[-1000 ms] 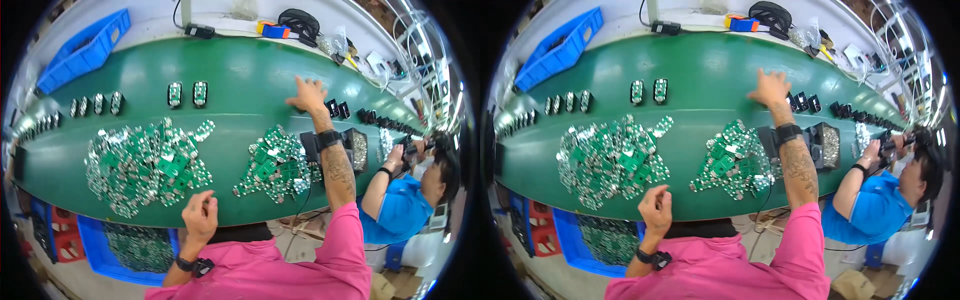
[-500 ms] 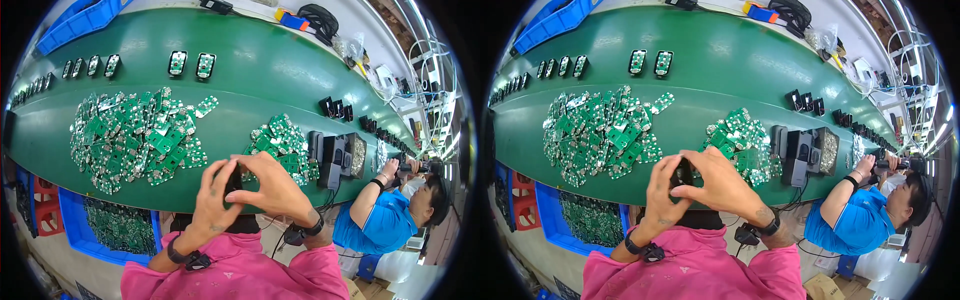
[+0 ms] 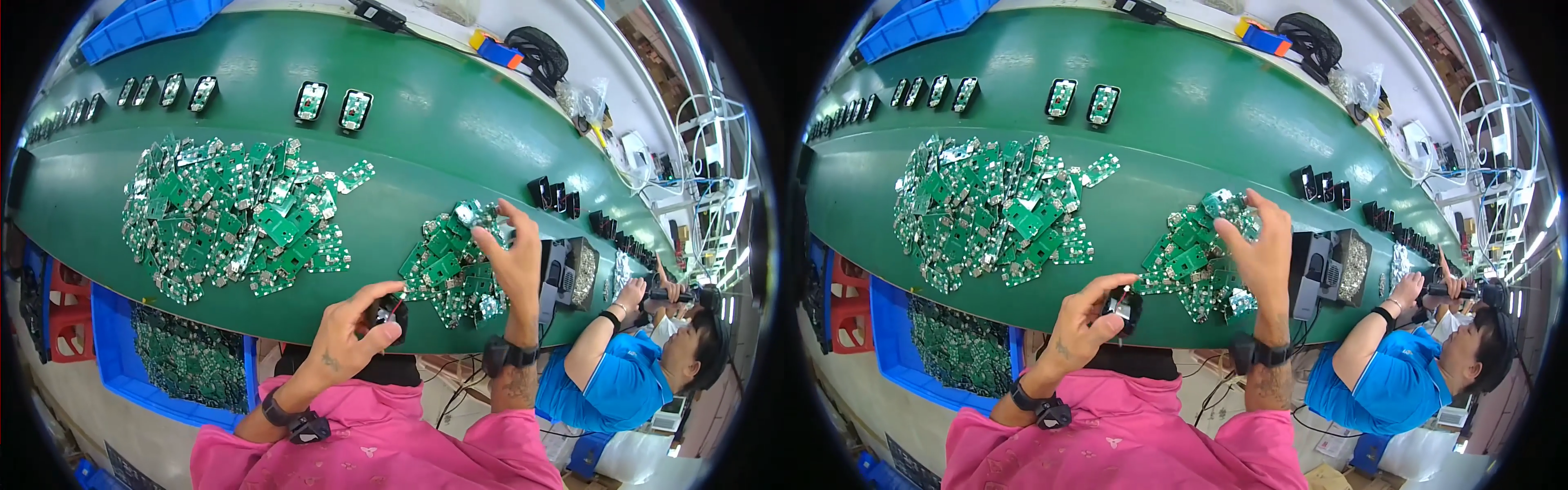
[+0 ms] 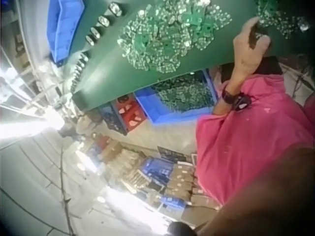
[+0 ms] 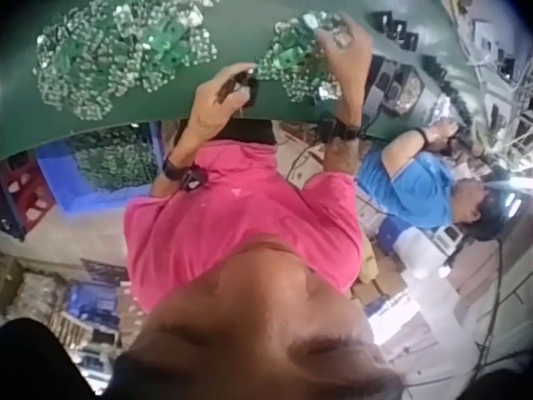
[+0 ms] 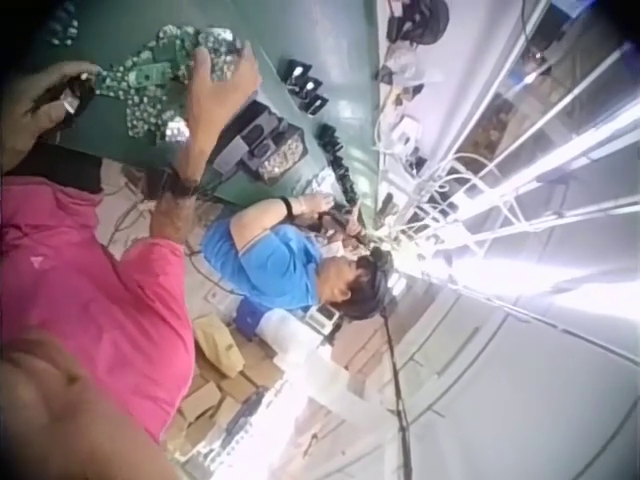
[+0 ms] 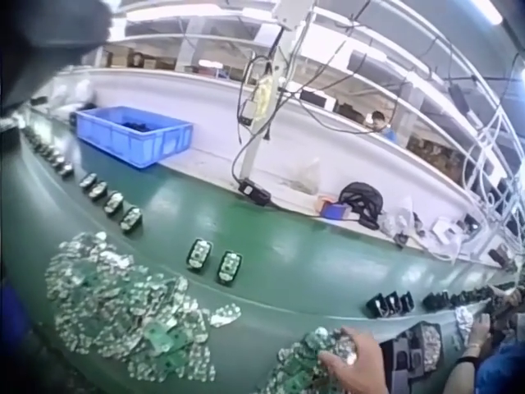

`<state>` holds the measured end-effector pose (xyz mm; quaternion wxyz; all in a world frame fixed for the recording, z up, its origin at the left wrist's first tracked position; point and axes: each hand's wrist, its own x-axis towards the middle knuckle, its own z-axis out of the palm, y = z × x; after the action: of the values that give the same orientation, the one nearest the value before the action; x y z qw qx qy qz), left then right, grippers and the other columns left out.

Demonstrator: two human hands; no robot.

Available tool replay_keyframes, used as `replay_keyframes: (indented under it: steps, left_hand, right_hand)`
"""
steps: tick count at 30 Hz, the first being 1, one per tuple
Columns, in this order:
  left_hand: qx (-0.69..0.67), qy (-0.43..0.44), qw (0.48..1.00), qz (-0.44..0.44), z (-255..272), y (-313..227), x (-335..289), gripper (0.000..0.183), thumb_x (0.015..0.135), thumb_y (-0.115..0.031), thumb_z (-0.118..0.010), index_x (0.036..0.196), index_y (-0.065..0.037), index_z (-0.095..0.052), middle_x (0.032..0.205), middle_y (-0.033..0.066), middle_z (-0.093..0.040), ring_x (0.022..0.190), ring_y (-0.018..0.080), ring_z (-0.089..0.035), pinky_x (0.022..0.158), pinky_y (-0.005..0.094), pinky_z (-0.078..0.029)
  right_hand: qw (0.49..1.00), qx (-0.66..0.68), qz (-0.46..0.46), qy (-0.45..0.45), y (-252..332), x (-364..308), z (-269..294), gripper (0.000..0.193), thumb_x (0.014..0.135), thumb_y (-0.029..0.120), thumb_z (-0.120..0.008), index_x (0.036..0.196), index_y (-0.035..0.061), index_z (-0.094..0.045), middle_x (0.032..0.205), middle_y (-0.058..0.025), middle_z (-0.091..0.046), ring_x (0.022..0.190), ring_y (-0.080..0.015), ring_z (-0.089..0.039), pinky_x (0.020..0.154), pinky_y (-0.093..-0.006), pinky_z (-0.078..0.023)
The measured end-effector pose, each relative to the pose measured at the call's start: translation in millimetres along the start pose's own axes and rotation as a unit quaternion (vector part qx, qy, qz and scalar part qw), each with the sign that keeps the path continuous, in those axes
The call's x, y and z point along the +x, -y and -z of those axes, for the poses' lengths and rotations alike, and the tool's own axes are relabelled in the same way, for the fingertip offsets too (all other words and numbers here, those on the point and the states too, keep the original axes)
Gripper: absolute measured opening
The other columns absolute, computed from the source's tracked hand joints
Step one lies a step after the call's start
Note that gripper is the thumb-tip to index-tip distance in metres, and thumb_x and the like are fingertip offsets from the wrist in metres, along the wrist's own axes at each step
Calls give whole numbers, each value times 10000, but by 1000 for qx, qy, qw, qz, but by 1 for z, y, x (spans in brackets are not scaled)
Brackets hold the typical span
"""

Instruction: Manually assembling electronic circuit boards into black plastic housings on a production line.

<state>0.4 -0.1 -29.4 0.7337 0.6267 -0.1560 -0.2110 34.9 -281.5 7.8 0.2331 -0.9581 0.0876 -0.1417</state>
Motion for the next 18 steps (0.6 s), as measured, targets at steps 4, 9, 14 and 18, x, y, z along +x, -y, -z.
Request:
replay_keyframes:
  steps: [4,9,14,18]
  left_hand:
    - [-44,95,993,51,-5,-26,13,695,945,-613,-445,1097,35,-643,836,73,-624,589,99,-587,523,235,-474]
    - [-82,156,981,87,-14,-42,26,726,947,-647,-378,1012,24,-649,730,71,-614,559,97,-583,478,225,-441]
    - [-82,142,981,102,-17,-34,29,683,977,-601,-359,998,16,-652,690,76,-614,500,85,-567,443,202,-427]
    - [-77,144,979,122,-13,-34,31,663,988,-578,-364,979,16,-659,684,76,-614,500,86,-571,442,205,-433]
  right_hand:
    - [784,609,-47,113,17,-33,6,771,793,329,-788,1347,-99,-466,1289,-188,-576,1262,-285,-521,914,-403,-466]
    - [682,709,-60,170,29,-63,-13,902,769,421,-815,1375,-110,-408,1305,-242,-547,1256,-345,-527,1047,-470,-411]
    - [679,707,-73,182,38,-64,-15,930,739,416,-831,1379,-107,-403,1312,-241,-547,1253,-339,-539,1101,-485,-372]
    - [679,700,-76,207,39,-67,-15,937,694,381,-859,1366,-106,-423,1297,-239,-563,1239,-333,-552,1096,-475,-379]
